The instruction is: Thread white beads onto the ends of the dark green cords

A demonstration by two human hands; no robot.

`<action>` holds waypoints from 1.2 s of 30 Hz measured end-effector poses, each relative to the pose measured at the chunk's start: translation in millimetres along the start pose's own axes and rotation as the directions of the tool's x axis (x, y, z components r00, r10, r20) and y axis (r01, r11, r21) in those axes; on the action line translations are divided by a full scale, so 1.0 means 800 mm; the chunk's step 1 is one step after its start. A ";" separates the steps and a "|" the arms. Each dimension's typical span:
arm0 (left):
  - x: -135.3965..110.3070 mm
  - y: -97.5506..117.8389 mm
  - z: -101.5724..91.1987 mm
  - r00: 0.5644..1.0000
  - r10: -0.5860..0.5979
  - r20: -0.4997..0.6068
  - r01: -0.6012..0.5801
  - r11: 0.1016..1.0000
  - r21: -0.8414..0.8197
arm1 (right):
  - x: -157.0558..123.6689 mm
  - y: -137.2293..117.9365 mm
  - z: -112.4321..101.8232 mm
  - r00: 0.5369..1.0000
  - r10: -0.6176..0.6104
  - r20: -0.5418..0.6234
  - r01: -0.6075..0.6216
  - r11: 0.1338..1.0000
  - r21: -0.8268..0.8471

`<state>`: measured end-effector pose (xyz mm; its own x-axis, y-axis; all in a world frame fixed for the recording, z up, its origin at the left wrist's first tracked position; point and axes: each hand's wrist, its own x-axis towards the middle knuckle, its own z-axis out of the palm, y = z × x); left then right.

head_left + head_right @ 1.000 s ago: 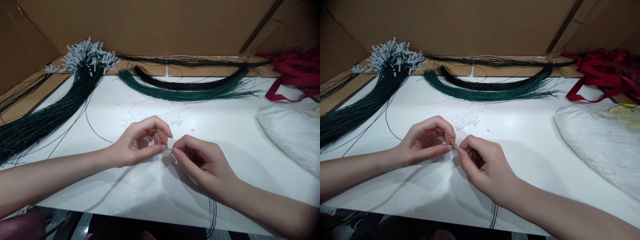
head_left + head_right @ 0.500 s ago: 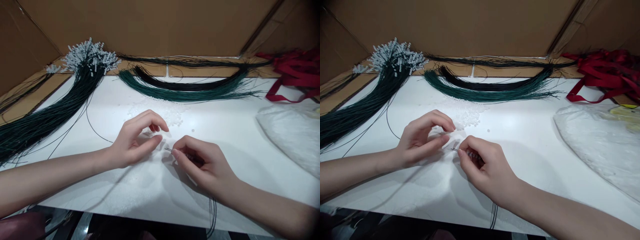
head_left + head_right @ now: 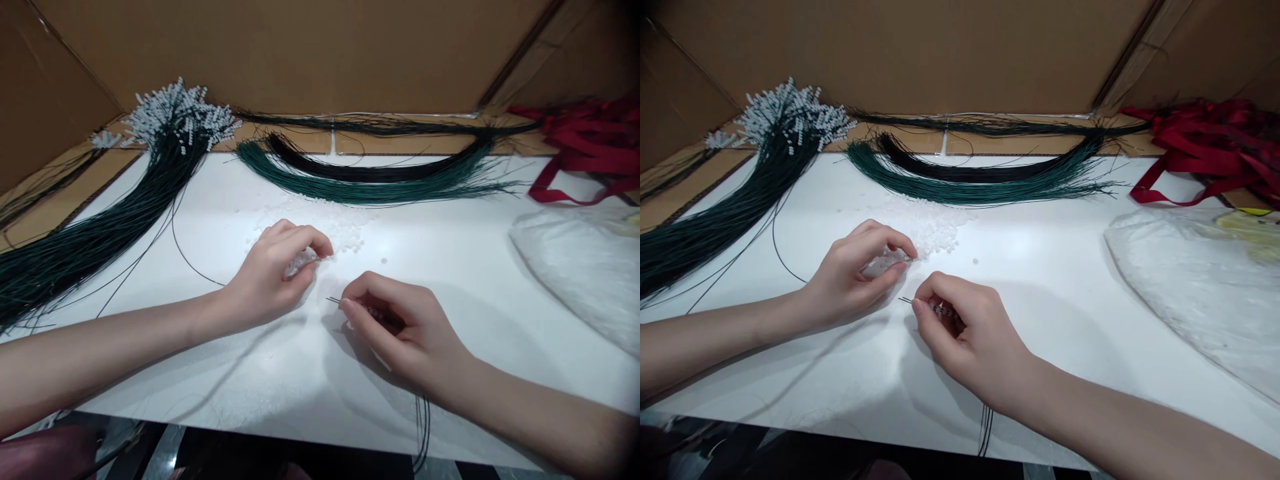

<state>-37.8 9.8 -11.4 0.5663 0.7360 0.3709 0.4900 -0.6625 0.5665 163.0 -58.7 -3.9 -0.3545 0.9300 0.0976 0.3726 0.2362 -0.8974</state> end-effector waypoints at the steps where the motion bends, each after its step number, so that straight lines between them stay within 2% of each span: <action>1: 0.000 0.000 0.000 1.000 -0.002 -0.002 0.002 1.000 0.000 | 0.000 0.000 0.000 1.000 -0.003 0.000 0.003 1.000 0.002; 13: -0.001 0.001 0.000 0.998 0.028 0.047 -0.031 0.997 0.069 | 0.000 0.000 0.000 1.000 0.004 0.008 -0.004 1.000 -0.008; 22: -0.001 -0.004 0.003 0.995 0.103 0.011 -0.103 0.994 0.033 | -0.001 0.001 0.000 1.000 -0.007 0.016 0.007 1.000 0.014; 36: -0.002 -0.003 0.001 0.974 0.185 0.134 -0.194 0.979 0.056 | -0.001 0.002 0.000 0.999 -0.049 0.014 0.048 0.998 0.026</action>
<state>-39.2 9.6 -14.1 0.7309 0.5752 0.3674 0.4073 -0.7995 0.4415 163.6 -58.9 -5.3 -0.3842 0.9133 0.1353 0.3325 0.2736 -0.9025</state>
